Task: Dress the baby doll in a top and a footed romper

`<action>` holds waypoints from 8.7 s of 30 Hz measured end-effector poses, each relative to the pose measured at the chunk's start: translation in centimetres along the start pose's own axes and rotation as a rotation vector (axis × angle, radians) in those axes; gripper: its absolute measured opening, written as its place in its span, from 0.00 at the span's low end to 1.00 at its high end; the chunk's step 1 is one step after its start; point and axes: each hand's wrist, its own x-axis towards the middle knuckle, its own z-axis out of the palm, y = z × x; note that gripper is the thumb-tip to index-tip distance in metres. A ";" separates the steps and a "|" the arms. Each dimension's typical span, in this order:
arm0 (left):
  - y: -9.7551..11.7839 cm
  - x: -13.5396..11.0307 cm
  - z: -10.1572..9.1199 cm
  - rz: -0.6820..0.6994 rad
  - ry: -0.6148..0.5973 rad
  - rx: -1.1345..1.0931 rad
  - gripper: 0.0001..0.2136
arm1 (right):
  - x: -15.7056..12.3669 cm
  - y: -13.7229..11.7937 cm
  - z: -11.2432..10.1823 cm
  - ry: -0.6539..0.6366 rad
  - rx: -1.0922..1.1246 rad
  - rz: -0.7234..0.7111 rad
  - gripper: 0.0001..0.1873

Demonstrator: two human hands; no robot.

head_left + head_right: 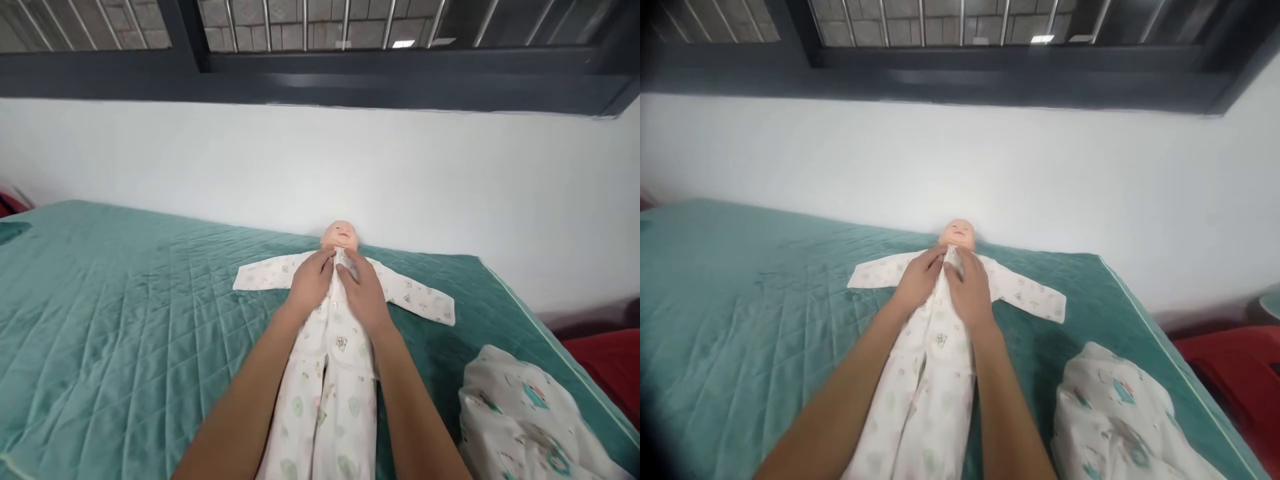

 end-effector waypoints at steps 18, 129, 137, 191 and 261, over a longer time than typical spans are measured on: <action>-0.2 -0.6 -0.2 -0.026 -0.037 -0.068 0.18 | -0.7 0.0 0.0 -0.071 -0.094 0.063 0.22; 1.0 -6.6 -4.0 0.077 -0.222 -0.186 0.07 | -6.9 -0.6 -1.2 -0.004 0.192 0.042 0.03; 0.7 -6.3 -4.3 0.052 -0.294 -0.203 0.04 | -6.7 -0.7 -1.9 -0.093 0.149 0.014 0.03; -3.6 -4.5 -5.0 -0.340 0.221 -0.167 0.05 | -5.4 1.2 -3.1 0.368 0.135 0.455 0.17; -8.3 -1.6 -5.6 -0.259 -0.011 0.611 0.30 | 5.3 -6.1 6.0 -0.618 -0.786 -0.343 0.24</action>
